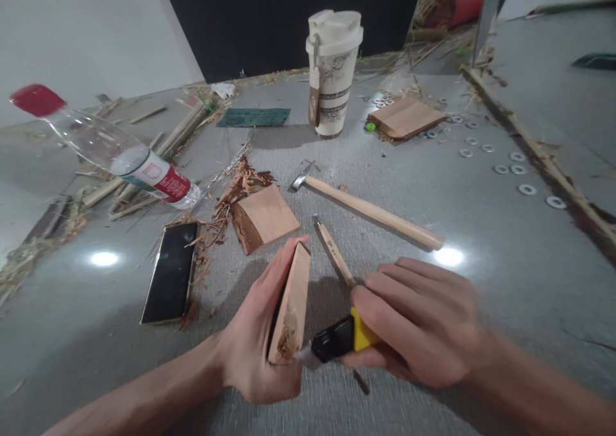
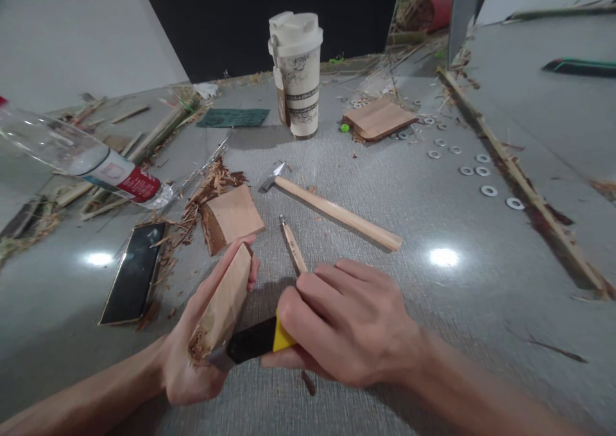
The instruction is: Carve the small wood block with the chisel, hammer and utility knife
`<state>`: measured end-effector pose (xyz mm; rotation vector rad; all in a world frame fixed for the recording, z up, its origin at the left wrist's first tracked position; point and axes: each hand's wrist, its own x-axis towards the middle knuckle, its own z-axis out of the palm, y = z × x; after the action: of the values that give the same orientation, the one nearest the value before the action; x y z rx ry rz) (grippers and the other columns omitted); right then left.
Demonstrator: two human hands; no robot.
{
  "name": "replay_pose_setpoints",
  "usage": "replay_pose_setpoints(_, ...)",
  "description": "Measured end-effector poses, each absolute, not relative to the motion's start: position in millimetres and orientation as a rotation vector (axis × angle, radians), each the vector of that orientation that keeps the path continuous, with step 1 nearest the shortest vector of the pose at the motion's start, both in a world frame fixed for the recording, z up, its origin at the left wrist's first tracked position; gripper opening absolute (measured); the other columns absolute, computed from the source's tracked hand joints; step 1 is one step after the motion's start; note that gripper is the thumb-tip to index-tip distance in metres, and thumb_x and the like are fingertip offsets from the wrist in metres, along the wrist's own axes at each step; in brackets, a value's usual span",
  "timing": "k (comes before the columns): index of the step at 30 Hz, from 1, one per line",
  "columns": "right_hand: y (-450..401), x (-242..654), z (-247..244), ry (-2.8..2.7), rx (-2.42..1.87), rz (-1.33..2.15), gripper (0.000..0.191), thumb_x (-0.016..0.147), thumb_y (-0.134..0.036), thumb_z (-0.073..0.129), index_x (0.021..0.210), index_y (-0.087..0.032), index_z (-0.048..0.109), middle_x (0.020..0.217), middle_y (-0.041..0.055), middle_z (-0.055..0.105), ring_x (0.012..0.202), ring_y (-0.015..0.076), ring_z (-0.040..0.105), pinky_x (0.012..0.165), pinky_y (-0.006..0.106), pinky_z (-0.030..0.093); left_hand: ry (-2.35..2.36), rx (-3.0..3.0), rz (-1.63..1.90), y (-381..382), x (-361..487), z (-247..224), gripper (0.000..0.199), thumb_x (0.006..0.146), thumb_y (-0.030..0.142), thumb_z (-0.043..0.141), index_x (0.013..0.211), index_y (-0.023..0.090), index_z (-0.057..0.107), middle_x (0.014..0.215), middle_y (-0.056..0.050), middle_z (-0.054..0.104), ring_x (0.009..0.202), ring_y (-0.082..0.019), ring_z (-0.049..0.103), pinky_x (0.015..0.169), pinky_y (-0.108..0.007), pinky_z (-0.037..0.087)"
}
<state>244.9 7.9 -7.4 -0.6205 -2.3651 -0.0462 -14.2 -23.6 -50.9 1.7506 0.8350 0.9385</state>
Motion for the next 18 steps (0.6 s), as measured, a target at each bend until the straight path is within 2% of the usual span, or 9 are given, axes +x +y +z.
replay_pose_setpoints(3,7.7,244.8,-6.5,-2.357,-0.617,-0.051,0.046,0.118,-0.048,0.041,0.094,-0.017,0.065,0.071,0.0014,0.058,0.063,0.0181,0.047,0.058,0.038,0.031,0.832,1.768,1.034,-22.1,-10.5,-47.4,0.121,0.069,0.044,0.074,0.176,0.039,0.018,0.178,-0.006,0.032,0.163,-0.056,0.028,0.132,-0.084,0.012)
replay_pose_setpoints(8,8.0,244.5,-7.1,-2.36,-0.614,-0.052,0.047,0.118,-0.048,0.041,0.092,-0.018,0.065,0.071,0.0015,0.058,0.062,0.0177,0.048,0.058,0.038,0.031,0.86,1.7,1.052,-22.5,-5.3,-39.3,0.115,0.069,0.046,0.074,0.174,0.033,0.028,0.168,-0.01,0.045,0.157,-0.053,0.039,0.133,-0.078,0.019)
replay_pose_setpoints(13,7.2,244.6,-9.1,-2.354,-0.626,-0.055,0.047,0.117,-0.051,0.041,0.093,-0.018,0.065,0.073,0.0024,0.06,0.063,0.0183,0.05,0.059,0.039,0.033,0.868,1.728,1.06,-25.6,-6.5,-40.4,0.113,0.073,0.042,0.07,0.175,0.033,0.023,0.173,-0.01,0.039,0.16,-0.053,0.034,0.135,-0.078,0.015)
replay_pose_setpoints(18,6.2,245.0,-10.1,-2.351,-0.641,-0.042,0.047,0.117,-0.05,0.041,0.093,-0.018,0.065,0.074,0.0024,0.06,0.064,0.0184,0.051,0.059,0.038,0.033,0.886,1.703,1.076,-27.2,-5.6,-38.3,0.107,0.078,0.045,0.068,0.174,0.028,0.024,0.163,-0.014,0.046,0.155,-0.052,0.039,0.129,-0.078,0.031)
